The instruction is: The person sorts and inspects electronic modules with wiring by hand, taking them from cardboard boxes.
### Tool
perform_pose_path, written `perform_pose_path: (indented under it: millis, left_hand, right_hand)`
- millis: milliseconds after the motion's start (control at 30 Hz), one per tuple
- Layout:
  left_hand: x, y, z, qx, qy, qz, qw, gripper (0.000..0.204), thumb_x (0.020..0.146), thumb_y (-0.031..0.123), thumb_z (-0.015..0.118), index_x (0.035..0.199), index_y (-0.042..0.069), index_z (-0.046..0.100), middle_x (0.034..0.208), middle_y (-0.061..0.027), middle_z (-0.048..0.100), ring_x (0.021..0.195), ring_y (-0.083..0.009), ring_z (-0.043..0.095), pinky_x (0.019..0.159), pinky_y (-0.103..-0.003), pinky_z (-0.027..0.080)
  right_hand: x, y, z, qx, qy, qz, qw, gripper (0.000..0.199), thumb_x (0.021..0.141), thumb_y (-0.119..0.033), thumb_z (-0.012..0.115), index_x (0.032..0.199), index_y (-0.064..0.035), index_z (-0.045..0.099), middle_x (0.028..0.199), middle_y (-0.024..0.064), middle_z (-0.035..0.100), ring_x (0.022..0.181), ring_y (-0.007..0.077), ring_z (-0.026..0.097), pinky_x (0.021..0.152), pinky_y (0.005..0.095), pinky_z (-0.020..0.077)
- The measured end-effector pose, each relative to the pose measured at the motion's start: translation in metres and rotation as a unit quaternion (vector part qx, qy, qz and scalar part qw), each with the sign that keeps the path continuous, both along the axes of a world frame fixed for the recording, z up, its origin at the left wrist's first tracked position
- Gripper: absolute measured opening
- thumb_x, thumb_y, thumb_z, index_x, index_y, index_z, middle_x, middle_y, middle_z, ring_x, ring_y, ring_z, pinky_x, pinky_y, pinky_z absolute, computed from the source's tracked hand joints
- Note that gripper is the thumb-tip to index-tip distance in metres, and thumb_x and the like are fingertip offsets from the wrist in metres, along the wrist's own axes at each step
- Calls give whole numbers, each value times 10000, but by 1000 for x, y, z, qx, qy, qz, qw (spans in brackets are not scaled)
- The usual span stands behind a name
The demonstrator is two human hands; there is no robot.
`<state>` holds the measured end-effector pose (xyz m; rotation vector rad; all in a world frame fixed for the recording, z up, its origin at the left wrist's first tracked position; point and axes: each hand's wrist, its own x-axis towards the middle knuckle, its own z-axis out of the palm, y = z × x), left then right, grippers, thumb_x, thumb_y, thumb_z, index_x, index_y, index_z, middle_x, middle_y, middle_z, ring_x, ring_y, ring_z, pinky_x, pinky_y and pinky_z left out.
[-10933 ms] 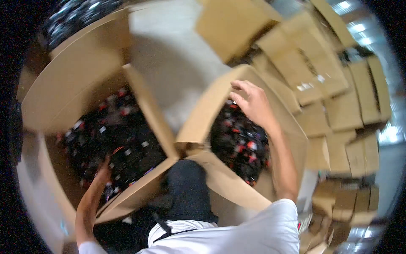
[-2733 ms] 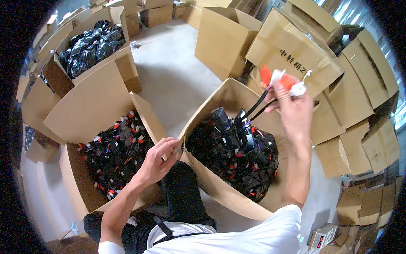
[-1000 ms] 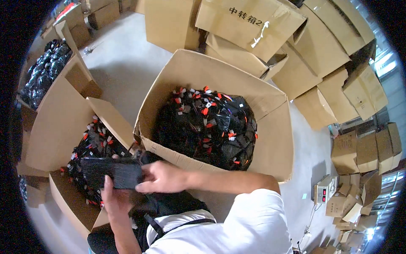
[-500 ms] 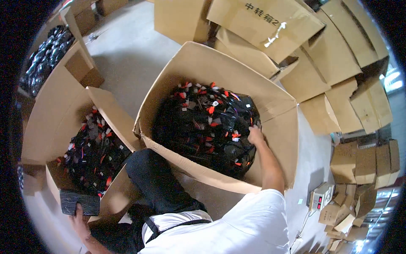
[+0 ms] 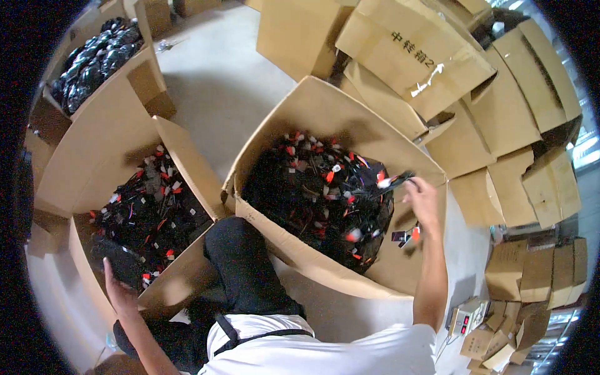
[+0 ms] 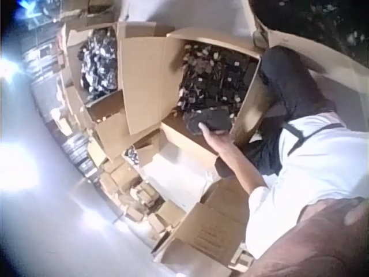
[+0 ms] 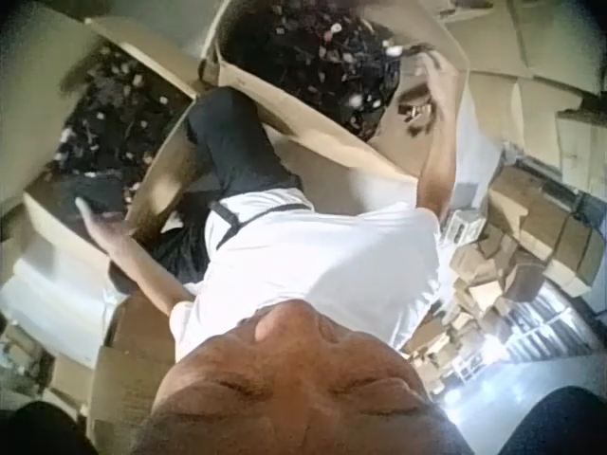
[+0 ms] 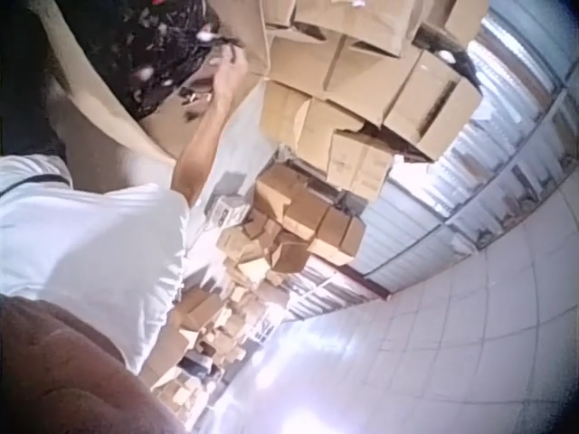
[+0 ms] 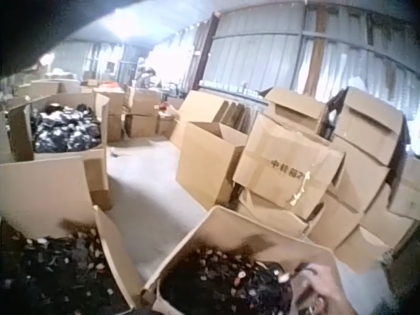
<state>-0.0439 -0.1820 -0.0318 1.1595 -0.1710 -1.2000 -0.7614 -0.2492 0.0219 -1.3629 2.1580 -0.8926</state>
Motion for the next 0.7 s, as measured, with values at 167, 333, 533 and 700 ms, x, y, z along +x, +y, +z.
perform_pose_path:
  millis: [167, 333, 533, 700]
  left_hand:
    - [-48, -16, 5, -50, 0, -12, 999, 304, 979, 283, 630, 1172, 51, 598, 1126, -109, 695, 959, -225, 695, 821, -383, 581]
    - [-79, -28, 4, -32, 50, -23, 998, 231, 972, 292, 639, 1046, 77, 599, 944, -49, 689, 741, -148, 656, 571, -277, 499]
    - [-132, -17, -3, -116, 226, 44, 966, 333, 1040, 295, 511, 1264, 49, 515, 1206, -102, 618, 1086, -247, 626, 949, -446, 526]
    - [-119, 15, -17, -197, 266, 118, 936, 399, 1078, 294, 405, 1401, 61, 427, 1371, -115, 524, 1262, -270, 524, 1080, -484, 434]
  right_hand:
    - [87, -23, 98, -217, -53, 53, 973, 216, 995, -192, 620, 1006, 14, 684, 766, 34, 647, 730, 127, 634, 718, 284, 511]
    - [192, -53, 136, -301, -200, 161, 918, 214, 994, -194, 622, 1031, 7, 685, 872, 90, 719, 911, 200, 702, 875, 326, 548]
    - [355, -48, 125, -149, -325, 241, 902, 207, 998, -181, 605, 1037, 7, 683, 924, 129, 739, 880, 189, 723, 809, 309, 583]
    - [454, 14, 68, -14, -211, 399, 892, 241, 1002, -178, 605, 1090, 14, 720, 916, 67, 737, 820, 112, 675, 752, 266, 552]
